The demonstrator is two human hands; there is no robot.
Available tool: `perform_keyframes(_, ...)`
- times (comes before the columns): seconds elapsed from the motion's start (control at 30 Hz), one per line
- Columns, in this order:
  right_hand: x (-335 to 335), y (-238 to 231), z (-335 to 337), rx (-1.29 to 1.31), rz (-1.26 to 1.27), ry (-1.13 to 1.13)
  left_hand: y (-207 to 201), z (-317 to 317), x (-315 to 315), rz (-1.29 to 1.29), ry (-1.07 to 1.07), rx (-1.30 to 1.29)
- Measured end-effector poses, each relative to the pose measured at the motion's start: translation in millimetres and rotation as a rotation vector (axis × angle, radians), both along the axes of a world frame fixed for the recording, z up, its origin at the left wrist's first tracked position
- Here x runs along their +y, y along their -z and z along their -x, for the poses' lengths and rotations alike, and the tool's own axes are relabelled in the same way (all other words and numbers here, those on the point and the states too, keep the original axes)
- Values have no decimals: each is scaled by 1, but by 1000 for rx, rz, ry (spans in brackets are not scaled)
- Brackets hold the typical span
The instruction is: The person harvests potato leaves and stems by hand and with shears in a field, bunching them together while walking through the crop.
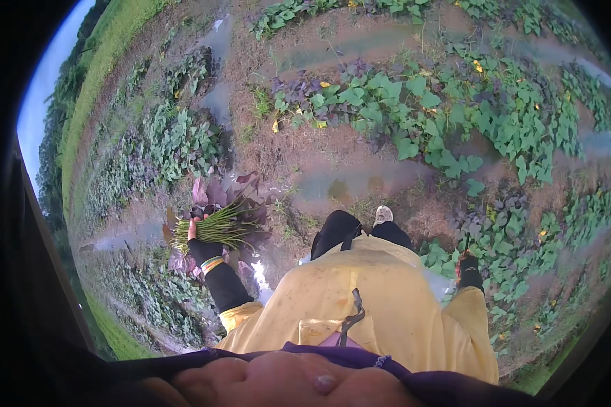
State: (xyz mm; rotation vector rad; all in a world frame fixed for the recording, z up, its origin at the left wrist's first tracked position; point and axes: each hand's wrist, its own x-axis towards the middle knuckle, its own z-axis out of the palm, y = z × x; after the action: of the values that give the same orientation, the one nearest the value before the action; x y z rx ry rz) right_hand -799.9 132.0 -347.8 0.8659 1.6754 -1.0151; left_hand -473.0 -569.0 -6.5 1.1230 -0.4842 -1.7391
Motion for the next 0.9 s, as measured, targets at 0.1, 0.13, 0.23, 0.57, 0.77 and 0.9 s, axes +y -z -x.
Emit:
perform_keyframes(0.1, -28, -17, 133, 91, 228, 100, 17, 28, -21, -5, 14, 107)
perform_keyframes(0.13, -90, -20, 132, 454, 45, -245, 9, 24, -30, 20, 17, 66)
perform_keyframes(0.23, -210, -64, 218, 518, 159, -207, 28, 55, -65, 6, 9, 94)
perform_keyframes(0.57, -661, -78, 394, 652, 495, -342, 217, 403, -189, -351, 394, 312)
perform_keyframes(0.77, -906, 99, 497, 409, 530, -311, 421, 524, -174, -902, 409, 435)
perform_keyframes(0.9, -1038, 225, 548, 532, 374, -435, 497, 541, -187, -1045, 352, 417)
